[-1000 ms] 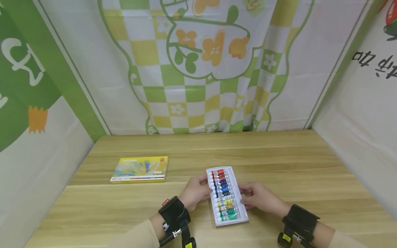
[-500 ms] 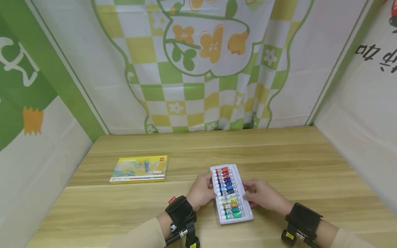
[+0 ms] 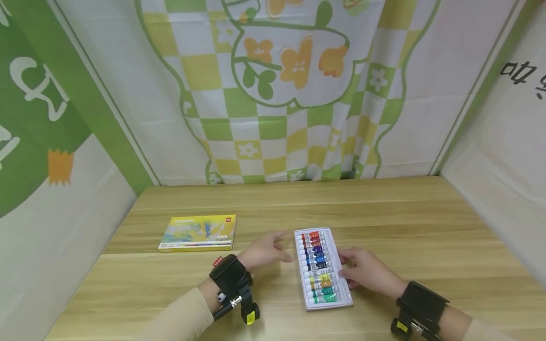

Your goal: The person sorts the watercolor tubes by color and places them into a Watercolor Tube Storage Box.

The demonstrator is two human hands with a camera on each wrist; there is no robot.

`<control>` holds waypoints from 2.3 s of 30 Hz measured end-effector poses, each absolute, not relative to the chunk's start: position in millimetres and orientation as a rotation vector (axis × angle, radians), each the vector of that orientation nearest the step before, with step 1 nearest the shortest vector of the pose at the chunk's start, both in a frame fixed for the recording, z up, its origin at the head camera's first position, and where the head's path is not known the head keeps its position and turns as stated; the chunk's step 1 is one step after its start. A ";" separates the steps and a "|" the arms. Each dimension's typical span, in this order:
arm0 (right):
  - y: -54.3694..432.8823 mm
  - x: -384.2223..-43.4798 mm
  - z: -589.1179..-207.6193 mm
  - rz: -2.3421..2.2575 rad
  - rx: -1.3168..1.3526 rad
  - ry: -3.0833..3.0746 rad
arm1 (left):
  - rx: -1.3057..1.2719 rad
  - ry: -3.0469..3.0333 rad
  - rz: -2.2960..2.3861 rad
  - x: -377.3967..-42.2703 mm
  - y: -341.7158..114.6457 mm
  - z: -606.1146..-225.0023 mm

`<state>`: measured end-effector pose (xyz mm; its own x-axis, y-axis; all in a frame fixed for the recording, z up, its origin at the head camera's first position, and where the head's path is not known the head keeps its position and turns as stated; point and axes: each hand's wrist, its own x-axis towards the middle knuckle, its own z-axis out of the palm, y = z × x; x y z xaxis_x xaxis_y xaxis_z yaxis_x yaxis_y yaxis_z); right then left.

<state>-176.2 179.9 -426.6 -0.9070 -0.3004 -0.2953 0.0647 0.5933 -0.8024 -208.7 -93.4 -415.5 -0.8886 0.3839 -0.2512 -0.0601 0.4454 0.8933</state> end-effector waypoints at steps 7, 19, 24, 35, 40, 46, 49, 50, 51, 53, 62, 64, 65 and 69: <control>179.8 -178.6 -424.8 -1.232 -0.164 2.438 | 0.408 2.695 1.002 -238.4 -190.4 -390.2; 179.6 -179.0 -424.6 -1.267 -0.211 2.417 | 0.314 2.646 0.444 -268.2 -251.9 -390.4; 179.4 -179.1 -428.9 -1.297 -0.247 2.371 | 0.330 2.628 0.397 -269.0 -244.8 -396.0; 187.9 -173.2 -425.4 -1.249 -0.312 2.347 | 0.537 2.618 0.223 -272.7 -193.1 -387.9; 192.6 -167.6 -423.4 -1.228 -0.322 2.339 | 0.576 2.644 0.152 -272.3 -159.9 -388.0; 207.9 -155.2 -422.3 -1.168 -0.455 2.374 | 0.637 2.632 0.144 -270.9 -123.2 -394.8; 215.4 -146.9 -422.7 -1.151 -0.496 2.338 | 0.734 2.612 0.099 -272.8 -112.5 -397.9; 216.3 -145.1 -422.8 -1.147 -0.510 2.328 | 0.755 2.606 0.074 -273.9 -110.2 -397.3; 216.4 -143.6 -423.0 -1.153 -0.513 2.309 | 0.774 2.597 0.054 -275.5 -108.5 -396.4; 214.9 -141.6 -423.0 -1.148 -0.513 2.301 | 0.830 2.570 0.033 -279.6 -106.1 -393.3; 203.9 -148.8 -421.5 -1.094 -0.496 2.356 | 0.897 2.552 0.126 -292.5 -101.0 -395.9; 201.8 -151.9 -420.8 -1.087 -0.495 2.363 | 0.913 2.549 0.110 -294.7 -101.0 -398.8; 200.9 -153.3 -420.3 -1.081 -0.495 2.369 | 0.922 2.547 0.099 -295.8 -101.1 -400.2; 197.6 -157.1 -418.0 -1.045 -0.492 2.401 | 0.966 2.523 0.090 -297.1 -101.1 -401.5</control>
